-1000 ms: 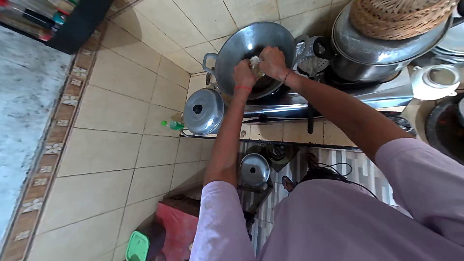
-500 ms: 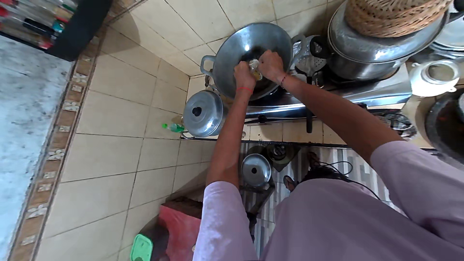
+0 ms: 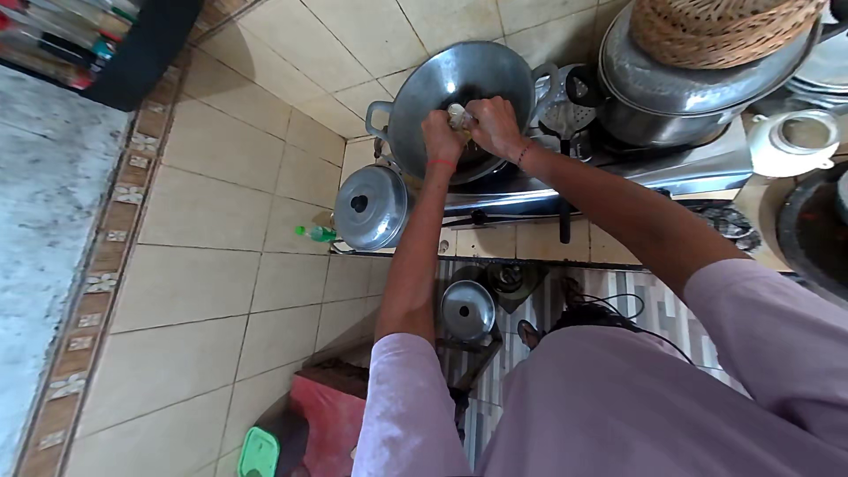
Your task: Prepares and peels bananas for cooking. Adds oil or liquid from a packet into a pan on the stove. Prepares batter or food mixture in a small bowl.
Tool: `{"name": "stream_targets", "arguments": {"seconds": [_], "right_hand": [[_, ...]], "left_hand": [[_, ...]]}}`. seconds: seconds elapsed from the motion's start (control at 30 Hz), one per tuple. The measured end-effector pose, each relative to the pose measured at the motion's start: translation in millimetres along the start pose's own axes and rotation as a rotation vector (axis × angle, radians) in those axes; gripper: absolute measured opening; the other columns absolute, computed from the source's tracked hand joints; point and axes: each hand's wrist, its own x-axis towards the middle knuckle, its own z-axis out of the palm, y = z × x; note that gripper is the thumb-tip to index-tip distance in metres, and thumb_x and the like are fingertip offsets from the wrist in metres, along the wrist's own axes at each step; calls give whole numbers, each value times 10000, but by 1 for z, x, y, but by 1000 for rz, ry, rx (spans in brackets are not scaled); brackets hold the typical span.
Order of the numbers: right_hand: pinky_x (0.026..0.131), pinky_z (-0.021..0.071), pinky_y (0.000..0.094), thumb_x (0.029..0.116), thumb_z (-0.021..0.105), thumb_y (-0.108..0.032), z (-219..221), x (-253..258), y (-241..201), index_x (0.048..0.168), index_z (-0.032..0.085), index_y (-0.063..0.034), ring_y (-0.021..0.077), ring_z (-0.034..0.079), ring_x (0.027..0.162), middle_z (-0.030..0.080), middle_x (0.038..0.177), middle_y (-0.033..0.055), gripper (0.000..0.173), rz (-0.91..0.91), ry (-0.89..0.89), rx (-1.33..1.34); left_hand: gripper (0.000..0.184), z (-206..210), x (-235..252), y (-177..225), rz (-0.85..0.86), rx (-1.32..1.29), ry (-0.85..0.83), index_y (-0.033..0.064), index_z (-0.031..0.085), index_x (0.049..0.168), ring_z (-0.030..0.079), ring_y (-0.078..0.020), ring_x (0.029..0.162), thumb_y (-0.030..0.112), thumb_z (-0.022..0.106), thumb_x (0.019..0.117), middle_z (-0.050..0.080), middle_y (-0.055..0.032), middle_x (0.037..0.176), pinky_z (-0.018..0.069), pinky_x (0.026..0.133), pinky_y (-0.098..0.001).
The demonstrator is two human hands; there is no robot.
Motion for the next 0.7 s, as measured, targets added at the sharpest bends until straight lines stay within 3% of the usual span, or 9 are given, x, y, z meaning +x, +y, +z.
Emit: {"name": "stream_targets", "arguments": {"seconds": [0.3, 0.47, 0.57, 0.7], "right_hand": [[862, 502, 616, 974, 565, -122, -10, 12, 3, 1028, 711, 21, 434, 693, 1004, 721, 994, 238, 212, -66, -69, -64], [884, 496, 624, 969, 587, -150, -17, 19, 3, 1023, 706, 43, 452, 670, 1065, 702, 1072, 263, 233, 16, -109, -91], [879, 501, 617, 951, 625, -163, -19, 21, 3, 1005, 713, 32, 437, 671, 1061, 704, 1060, 250, 220, 76, -100, -57], [910, 502, 599, 947, 653, -169, -17, 22, 5, 1005, 715, 32, 418, 665, 1079, 700, 1074, 243, 218, 129, -106, -19]], "left_hand": [[312, -5, 5, -14, -8, -162, -102, -76, 666, 1117, 688, -342, 996, 59, 747, 848, 685, -237, 1085, 551, 918, -525], [420, -9, -4, -8, 53, -176, -134, -103, 561, 1292, 682, -346, 1053, 2, 663, 898, 665, -257, 1162, 552, 953, -496], [315, -11, -1, -6, 125, -118, -97, -125, 597, 1235, 659, -375, 1089, 18, 618, 955, 650, -287, 1177, 518, 986, -504], [296, -13, 3, -4, 124, -73, -97, -115, 615, 1223, 682, -364, 1048, -24, 573, 944, 663, -281, 1162, 545, 944, -504]]}}
